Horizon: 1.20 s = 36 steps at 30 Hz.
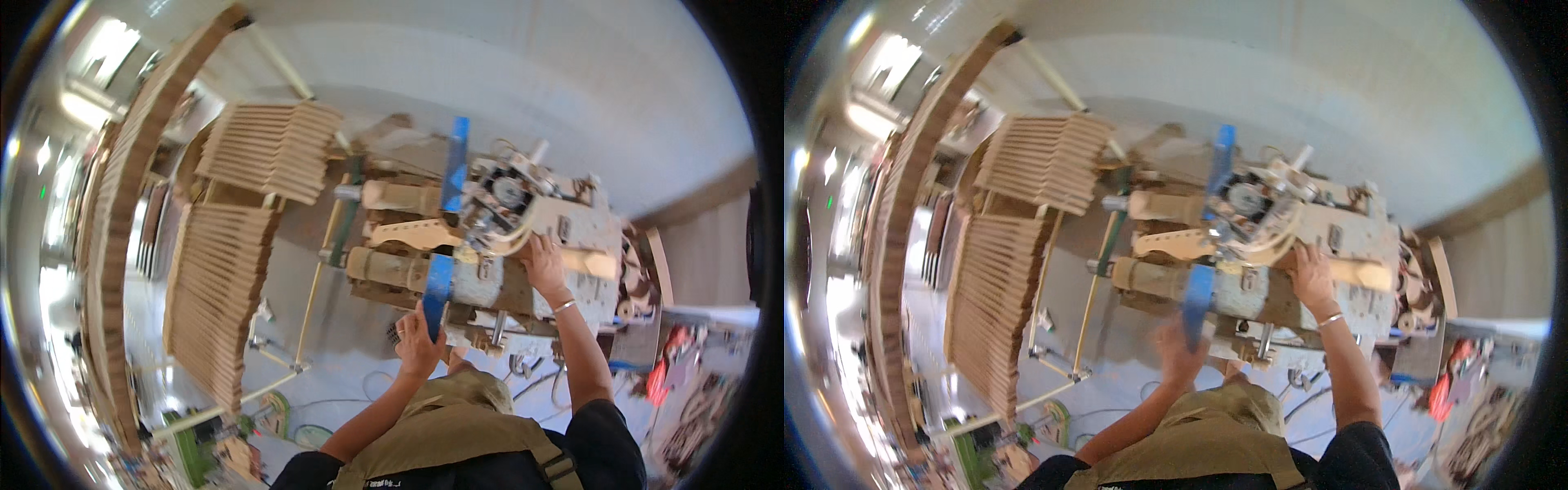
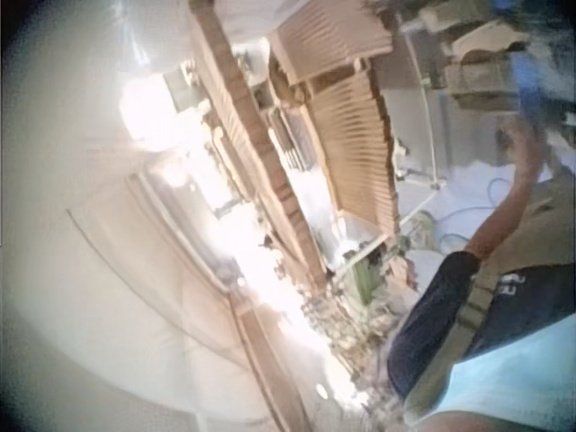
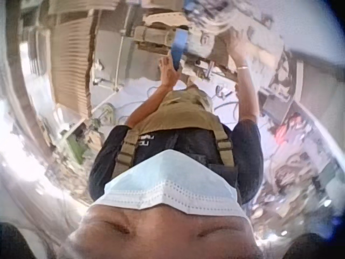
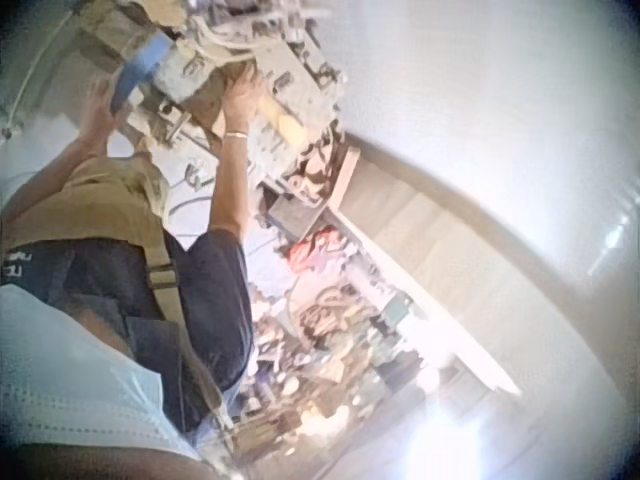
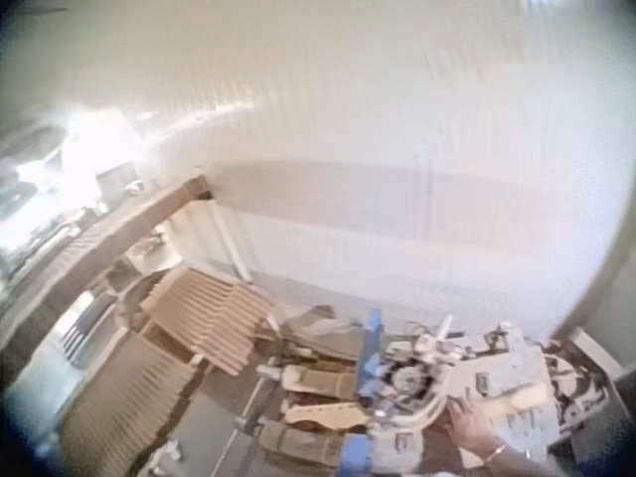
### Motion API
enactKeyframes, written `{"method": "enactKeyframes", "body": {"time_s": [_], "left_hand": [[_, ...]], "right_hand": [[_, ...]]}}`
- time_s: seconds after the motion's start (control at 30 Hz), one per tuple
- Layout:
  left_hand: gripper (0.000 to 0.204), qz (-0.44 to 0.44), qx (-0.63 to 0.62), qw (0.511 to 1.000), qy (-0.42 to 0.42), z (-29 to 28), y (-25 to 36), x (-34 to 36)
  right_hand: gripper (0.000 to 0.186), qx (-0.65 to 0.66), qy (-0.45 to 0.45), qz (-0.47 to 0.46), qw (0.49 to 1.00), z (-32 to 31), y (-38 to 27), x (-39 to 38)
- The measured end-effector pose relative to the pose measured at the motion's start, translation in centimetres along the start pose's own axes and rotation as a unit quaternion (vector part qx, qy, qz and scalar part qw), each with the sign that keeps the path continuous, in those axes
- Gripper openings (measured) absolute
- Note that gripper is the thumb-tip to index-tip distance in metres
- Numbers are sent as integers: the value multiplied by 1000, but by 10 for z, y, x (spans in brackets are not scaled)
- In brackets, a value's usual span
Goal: The person repeatedly picks up wooden pieces from a vertical rack and places them onto a shaping machine. They use a blue push block to guide the wood through the machine, then return the shaped pieces to the rack. This cycle is performed multiple times throughout the video.
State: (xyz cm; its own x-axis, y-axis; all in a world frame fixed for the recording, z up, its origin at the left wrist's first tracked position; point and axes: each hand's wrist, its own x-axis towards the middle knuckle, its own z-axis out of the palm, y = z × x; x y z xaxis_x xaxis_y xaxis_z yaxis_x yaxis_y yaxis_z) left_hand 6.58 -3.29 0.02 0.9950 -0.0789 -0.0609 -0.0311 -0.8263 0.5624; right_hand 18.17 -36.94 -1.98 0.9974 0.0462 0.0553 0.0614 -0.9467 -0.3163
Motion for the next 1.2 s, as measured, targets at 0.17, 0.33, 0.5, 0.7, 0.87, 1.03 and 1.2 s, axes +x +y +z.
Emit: {"method": "enactKeyframes", "body": {"time_s": [0.17, 0.33, 0.5, 0.7, 0.87, 1.03, 1.2], "left_hand": [[83, 13, 11, 1000, 2, -1, 7, 15], [79, 21, -35, 999, 35, -8, 1, 13], [80, 63, -94, 990, 85, -8, 6, 3], [64, -28, -453, 888, -75, -43, -8, 27], [45, -174, -790, 579, -106, -123, -36, 61], [42, -187, -809, 555, 51, -232, -128, 117], [45, -130, -727, 649, 180, -294, -215, 135]], "right_hand": [[53, 68, -103, -61, 991, -8, 25, 27], [55, 64, -144, -59, 986, -16, 16, 32], [55, 166, -192, -66, 965, -41, -30, 16], [39, 274, -291, 102, 911, -123, -179, -8], [56, 280, -294, 21, 913, -105, -302, -29], [57, 530, -455, 43, 714, -64, -360, -2], [60, 358, -403, -75, 839, -46, -451, 82]]}}
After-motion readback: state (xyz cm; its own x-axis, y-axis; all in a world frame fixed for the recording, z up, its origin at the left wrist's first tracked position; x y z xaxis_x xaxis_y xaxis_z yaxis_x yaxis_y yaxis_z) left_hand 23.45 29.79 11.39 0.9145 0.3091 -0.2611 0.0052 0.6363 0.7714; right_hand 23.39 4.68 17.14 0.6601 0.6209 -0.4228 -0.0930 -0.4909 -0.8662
